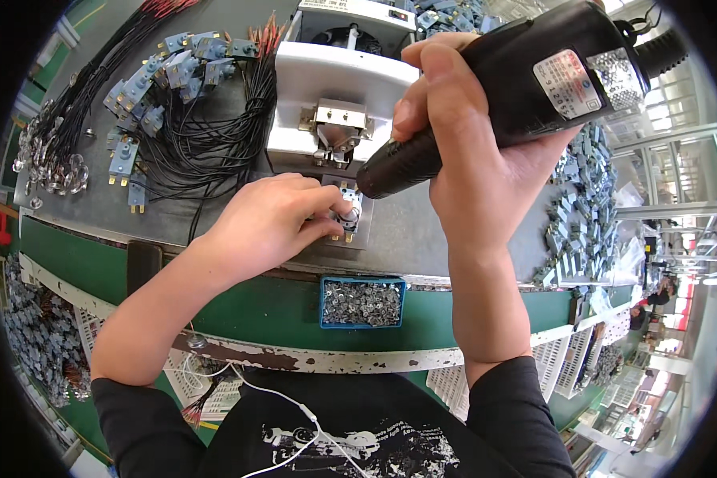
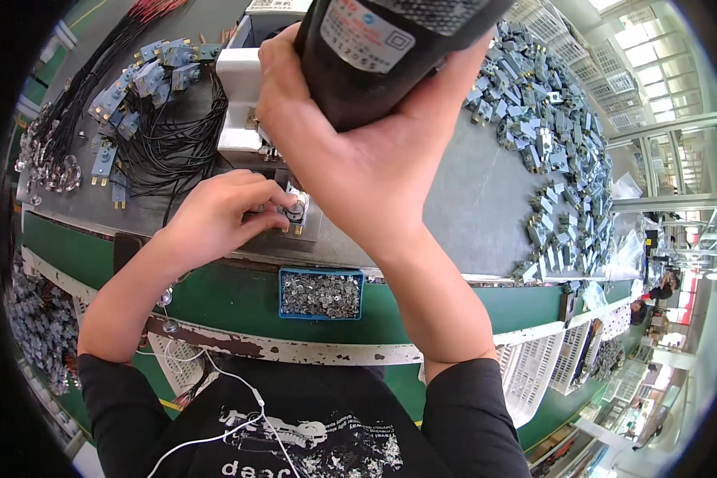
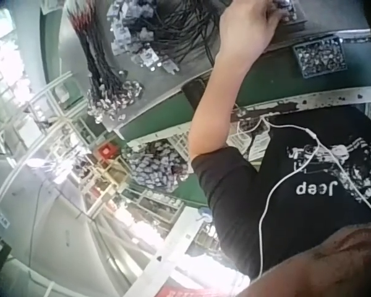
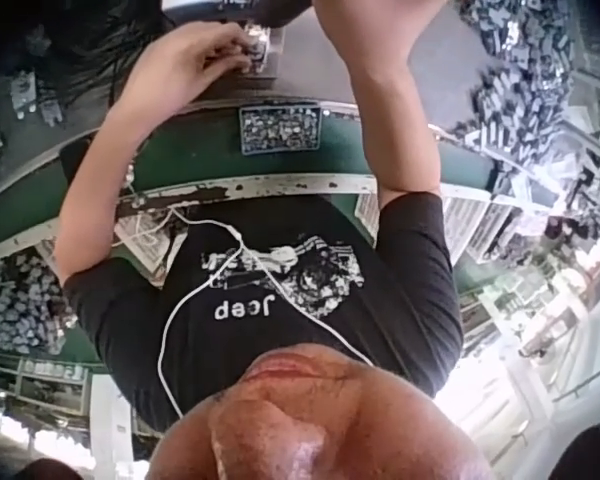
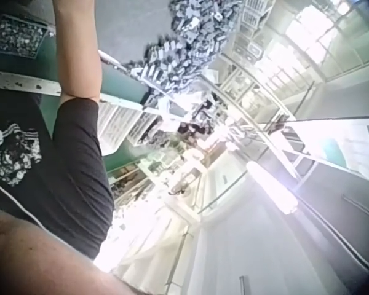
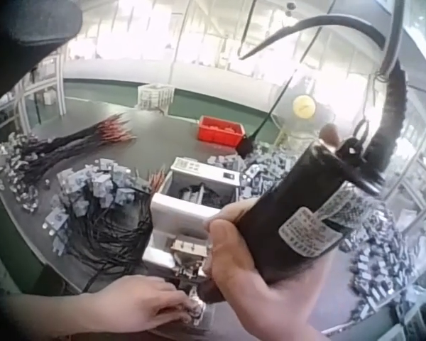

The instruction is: Assembling electronic parts and components using an electric screwdriver at a factory workstation.

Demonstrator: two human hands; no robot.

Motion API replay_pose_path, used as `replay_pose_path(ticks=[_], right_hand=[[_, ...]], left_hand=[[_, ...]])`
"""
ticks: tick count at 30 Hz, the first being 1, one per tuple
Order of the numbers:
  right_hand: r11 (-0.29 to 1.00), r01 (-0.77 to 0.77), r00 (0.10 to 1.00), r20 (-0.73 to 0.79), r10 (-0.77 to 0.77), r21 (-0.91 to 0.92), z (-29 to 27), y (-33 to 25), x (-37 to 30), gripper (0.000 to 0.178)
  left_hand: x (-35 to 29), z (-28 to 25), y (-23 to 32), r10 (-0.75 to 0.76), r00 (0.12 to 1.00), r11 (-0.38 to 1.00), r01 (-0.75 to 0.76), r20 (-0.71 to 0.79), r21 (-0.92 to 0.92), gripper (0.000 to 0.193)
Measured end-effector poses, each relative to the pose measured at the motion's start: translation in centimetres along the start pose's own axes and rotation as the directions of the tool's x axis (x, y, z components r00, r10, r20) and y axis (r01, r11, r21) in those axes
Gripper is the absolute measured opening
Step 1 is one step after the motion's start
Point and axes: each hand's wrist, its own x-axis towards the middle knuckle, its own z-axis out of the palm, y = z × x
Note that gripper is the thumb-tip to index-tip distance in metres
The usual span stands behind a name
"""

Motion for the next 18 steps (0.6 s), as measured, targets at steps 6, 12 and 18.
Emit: replay_pose_path(ticks=[6,12,18], right_hand=[[1.000,-0.021,1.000,-0.002,0.021,0.017,0.1,-0.1,-0.2,0.010],[0.995,-0.069,0.997,-0.033,0.072,0.074,0.9,0.6,-0.5,0.012],[0.997,0.000,1.000,0.025,-0.002,0.078,1.6,1.1,-0.5,0.023]], left_hand=[[-0.1,0.1,0.2,-0.013,1.000,1.000,0.013,0.011,0.003,0.025],[0.0,0.1,0.1,-0.002,1.000,1.000,0.002,-0.001,0.006,0.019],[-0.1,0.5,0.2,0.094,0.986,0.992,-0.082,-0.134,0.091,0.019]])
